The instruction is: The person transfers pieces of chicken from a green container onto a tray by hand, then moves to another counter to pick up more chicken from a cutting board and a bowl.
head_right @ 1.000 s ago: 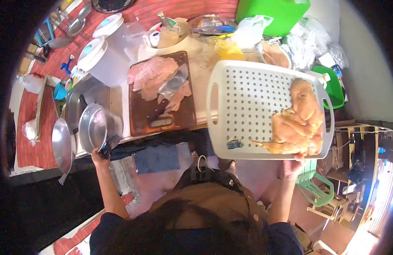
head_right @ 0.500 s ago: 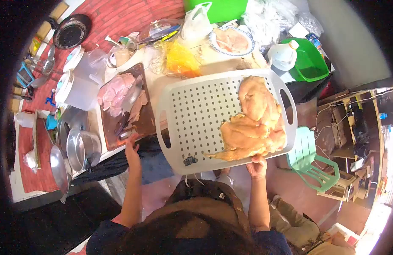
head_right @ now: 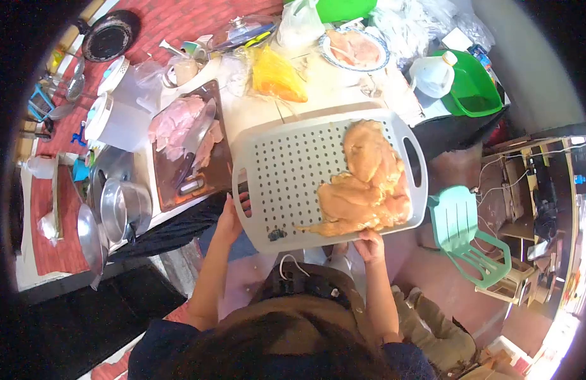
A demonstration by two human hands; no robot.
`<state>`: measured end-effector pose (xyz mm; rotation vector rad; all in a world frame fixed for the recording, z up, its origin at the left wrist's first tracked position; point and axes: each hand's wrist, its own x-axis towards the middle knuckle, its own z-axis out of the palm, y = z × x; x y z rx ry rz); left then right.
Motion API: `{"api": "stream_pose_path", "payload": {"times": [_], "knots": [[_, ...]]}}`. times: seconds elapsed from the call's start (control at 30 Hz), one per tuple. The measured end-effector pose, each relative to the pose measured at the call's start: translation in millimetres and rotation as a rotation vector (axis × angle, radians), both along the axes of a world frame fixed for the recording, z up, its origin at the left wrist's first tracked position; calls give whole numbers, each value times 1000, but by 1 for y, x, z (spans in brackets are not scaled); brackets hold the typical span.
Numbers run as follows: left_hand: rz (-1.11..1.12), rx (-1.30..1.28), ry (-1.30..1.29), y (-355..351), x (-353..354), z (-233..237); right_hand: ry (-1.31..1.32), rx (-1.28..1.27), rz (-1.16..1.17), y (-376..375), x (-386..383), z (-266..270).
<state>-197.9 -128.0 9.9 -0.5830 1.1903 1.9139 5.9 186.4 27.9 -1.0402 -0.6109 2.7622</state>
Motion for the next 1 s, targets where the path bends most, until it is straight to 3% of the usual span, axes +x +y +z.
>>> {"api": "stream_pose_path", "payload": {"times": [0.23,0.33,0.43,0.57,0.67,0.7,0.8,0.93,1.0], "knots": [[-22,-97,135,13,15,17,116,-46,106,13,-9,-21],[140,-15,158,20,20,45,148,-41,120,10,-15,-16],[-81,-230,279,12,26,50,159,-23,133,8,-19,-17],[-137,-355,362,11,35,53,165,3,135,14,-22,-28],[-158,-445,437,9,31,45,-52,46,-15,-9,-42,38],[-153,-493,467,12,29,45,64,67,53,12,-23,-21],[-133,-561,508,13,26,34,55,130,-199,3,-27,-8],[-169,-718,579,9,15,16,289,271,-172,-2,-21,13],[-81,-665,532,14,17,23,152,291,-171,4,-20,20]]}}
